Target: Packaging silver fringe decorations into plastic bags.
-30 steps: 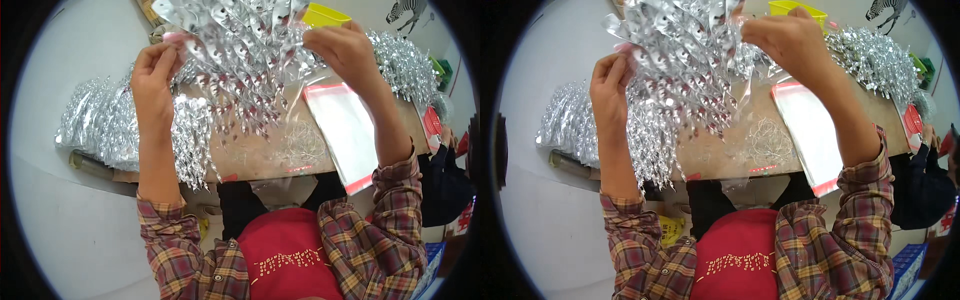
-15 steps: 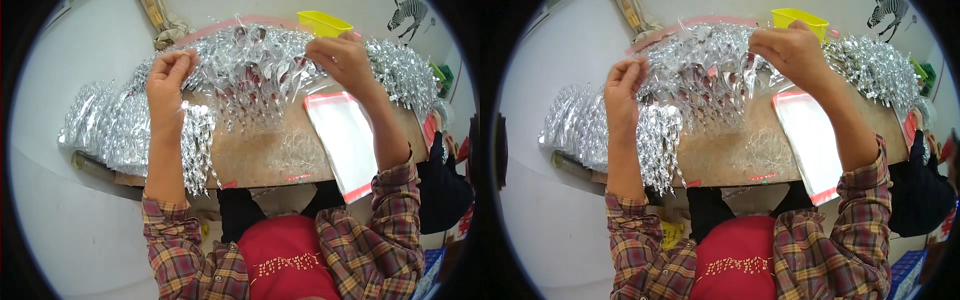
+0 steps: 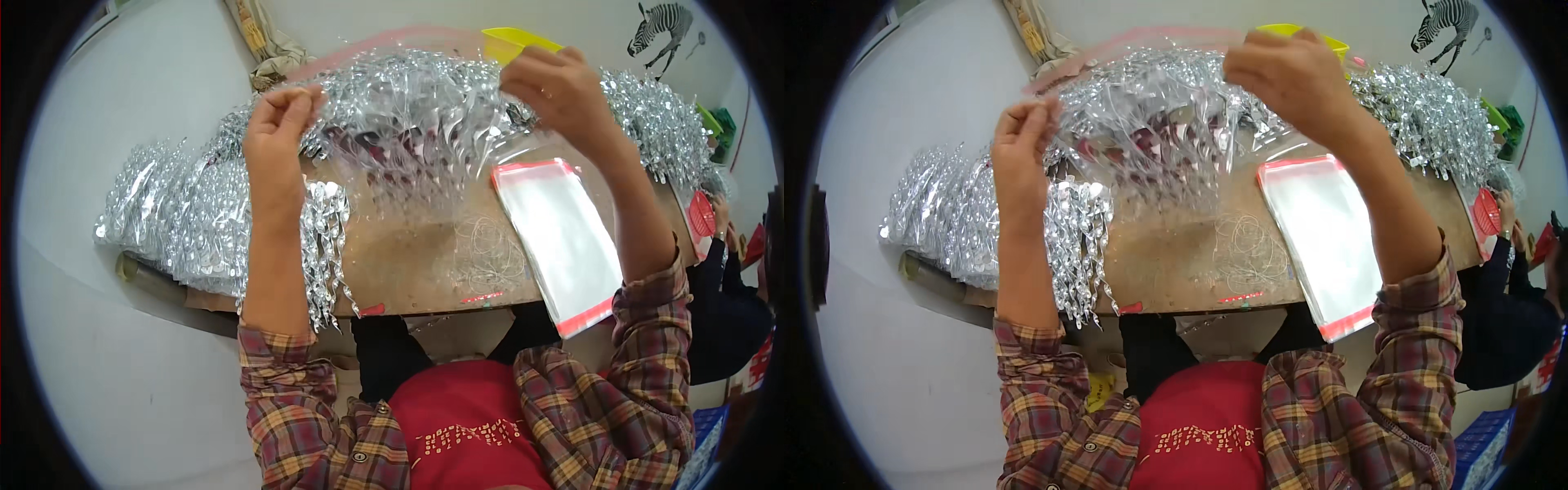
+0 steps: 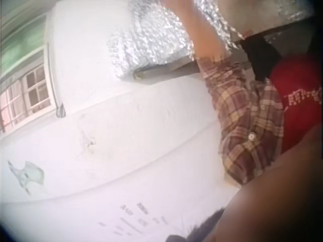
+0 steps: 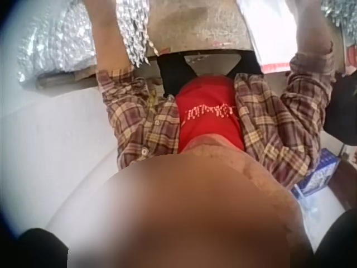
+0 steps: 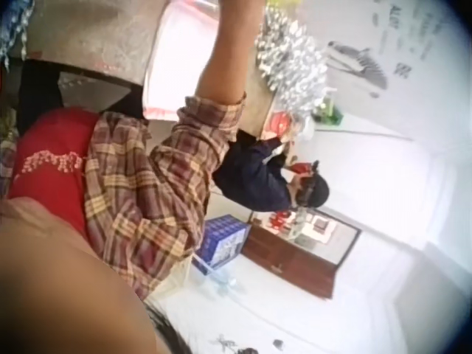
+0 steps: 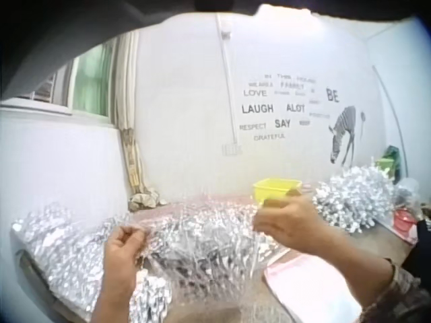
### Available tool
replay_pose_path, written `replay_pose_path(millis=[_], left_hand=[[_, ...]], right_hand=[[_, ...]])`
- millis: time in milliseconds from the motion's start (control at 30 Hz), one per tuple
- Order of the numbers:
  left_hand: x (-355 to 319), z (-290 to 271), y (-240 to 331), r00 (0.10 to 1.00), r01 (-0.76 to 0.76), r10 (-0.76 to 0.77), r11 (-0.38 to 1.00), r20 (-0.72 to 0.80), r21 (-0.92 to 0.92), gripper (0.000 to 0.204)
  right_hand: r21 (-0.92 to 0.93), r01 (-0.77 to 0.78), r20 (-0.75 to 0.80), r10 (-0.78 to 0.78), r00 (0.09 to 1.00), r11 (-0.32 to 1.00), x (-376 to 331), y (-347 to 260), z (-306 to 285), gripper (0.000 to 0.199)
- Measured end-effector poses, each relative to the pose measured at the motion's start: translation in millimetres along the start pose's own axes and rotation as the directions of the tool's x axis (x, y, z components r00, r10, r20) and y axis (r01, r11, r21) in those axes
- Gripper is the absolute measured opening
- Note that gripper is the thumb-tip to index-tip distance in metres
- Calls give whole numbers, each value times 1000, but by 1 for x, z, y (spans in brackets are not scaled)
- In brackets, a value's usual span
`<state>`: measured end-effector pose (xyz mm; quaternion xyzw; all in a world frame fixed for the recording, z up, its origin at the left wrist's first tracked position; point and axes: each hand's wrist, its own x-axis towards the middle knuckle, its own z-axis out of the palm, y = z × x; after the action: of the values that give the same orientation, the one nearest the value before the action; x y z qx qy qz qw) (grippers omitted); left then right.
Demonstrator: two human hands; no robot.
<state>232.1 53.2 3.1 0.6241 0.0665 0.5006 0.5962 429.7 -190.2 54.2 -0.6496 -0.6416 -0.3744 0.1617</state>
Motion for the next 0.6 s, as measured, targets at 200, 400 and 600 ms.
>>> replay_pose_path(millis=[200,400,600], left_hand=[[12,-3,-12,997,-35,32,999,74,40,8],[35,13,-20,997,-58,56,998,51,38,10],[90,72,-29,955,-238,193,951,224,196,22]], right_hand=[[71,47,3,-48,999,996,2,10,9,12],[36,49,-155,-43,987,998,12,-4,-3,13],[239,-229,17,231,973,944,-23,-58,-11,9]])
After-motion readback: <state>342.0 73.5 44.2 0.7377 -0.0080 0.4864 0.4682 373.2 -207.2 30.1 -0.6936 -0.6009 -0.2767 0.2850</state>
